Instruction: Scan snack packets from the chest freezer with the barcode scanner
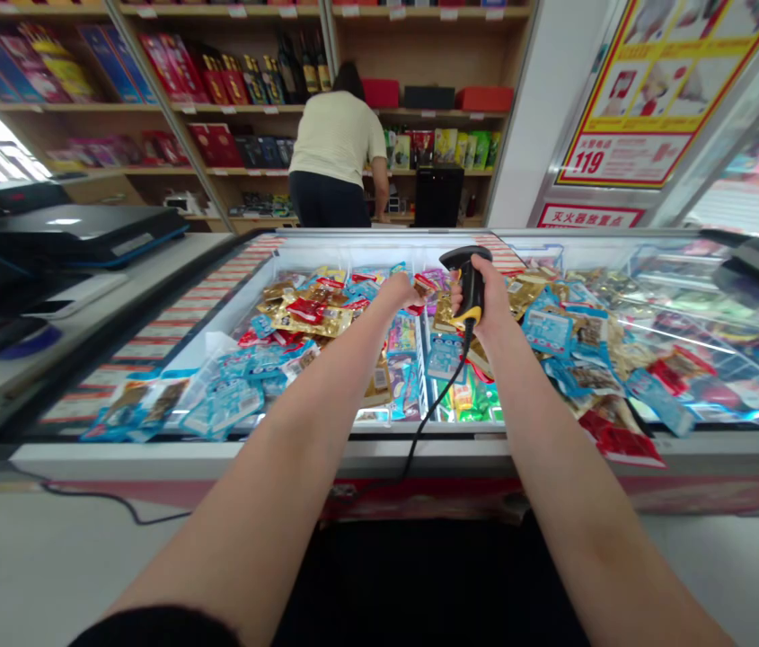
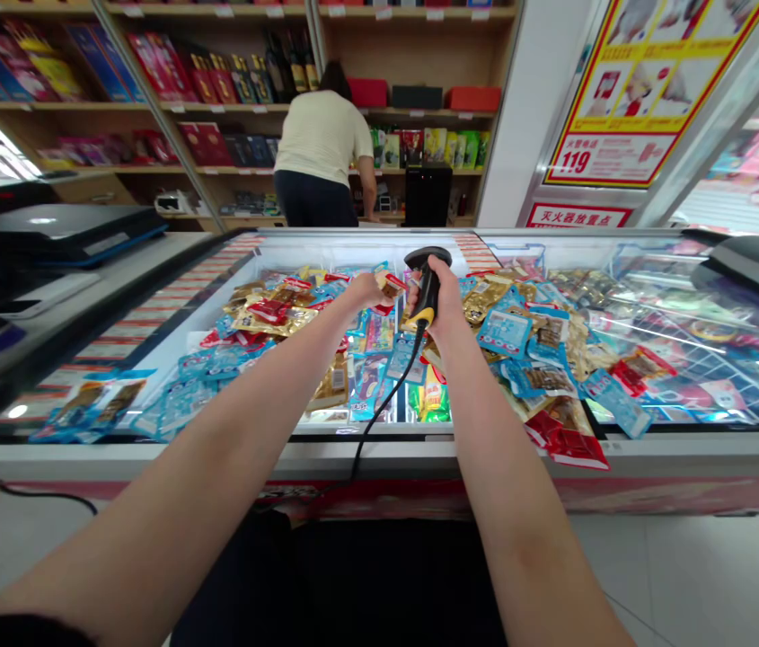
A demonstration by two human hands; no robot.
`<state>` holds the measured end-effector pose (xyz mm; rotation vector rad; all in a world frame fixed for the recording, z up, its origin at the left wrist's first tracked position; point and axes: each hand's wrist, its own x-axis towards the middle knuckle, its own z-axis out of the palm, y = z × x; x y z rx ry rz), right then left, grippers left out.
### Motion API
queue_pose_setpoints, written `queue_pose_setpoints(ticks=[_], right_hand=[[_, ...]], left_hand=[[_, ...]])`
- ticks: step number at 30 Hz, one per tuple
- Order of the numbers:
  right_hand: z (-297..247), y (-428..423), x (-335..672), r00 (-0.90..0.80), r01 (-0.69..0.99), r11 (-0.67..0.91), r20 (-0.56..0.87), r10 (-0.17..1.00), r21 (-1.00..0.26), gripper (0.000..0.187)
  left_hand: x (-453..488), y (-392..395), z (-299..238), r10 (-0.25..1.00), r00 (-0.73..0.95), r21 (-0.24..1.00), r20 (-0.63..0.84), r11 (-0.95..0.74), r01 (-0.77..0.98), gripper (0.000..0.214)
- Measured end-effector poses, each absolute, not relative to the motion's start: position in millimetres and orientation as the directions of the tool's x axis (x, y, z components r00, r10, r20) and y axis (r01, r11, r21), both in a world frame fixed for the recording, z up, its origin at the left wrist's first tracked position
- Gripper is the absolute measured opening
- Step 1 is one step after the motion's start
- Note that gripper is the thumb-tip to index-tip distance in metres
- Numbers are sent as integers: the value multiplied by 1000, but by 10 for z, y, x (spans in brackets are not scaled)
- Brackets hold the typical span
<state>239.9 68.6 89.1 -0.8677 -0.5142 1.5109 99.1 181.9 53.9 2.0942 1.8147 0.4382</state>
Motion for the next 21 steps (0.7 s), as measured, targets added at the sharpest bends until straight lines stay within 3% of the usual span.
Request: queue_pose_setpoints(ticks=[4,8,11,21], right_hand=[[880,686,2387,17,-603,-146,-196,980,-784,38],[857,692,2393,-30,-583,-159,-174,984,-797,39],[851,693,2395,-85,-569,-190,-173,981,-800,40],[874,702,2392,-222,-488,-326,-246,943,-810,42]], left_hand=[[832,1647,589,988,129,455,90,-156,877,20],[636,1378,642,973,66,558,219,-180,810,18],[482,1256,614,974,39,606,221,-168,778,16],[414,1257,536,976,47,590,214,-168,790,16]])
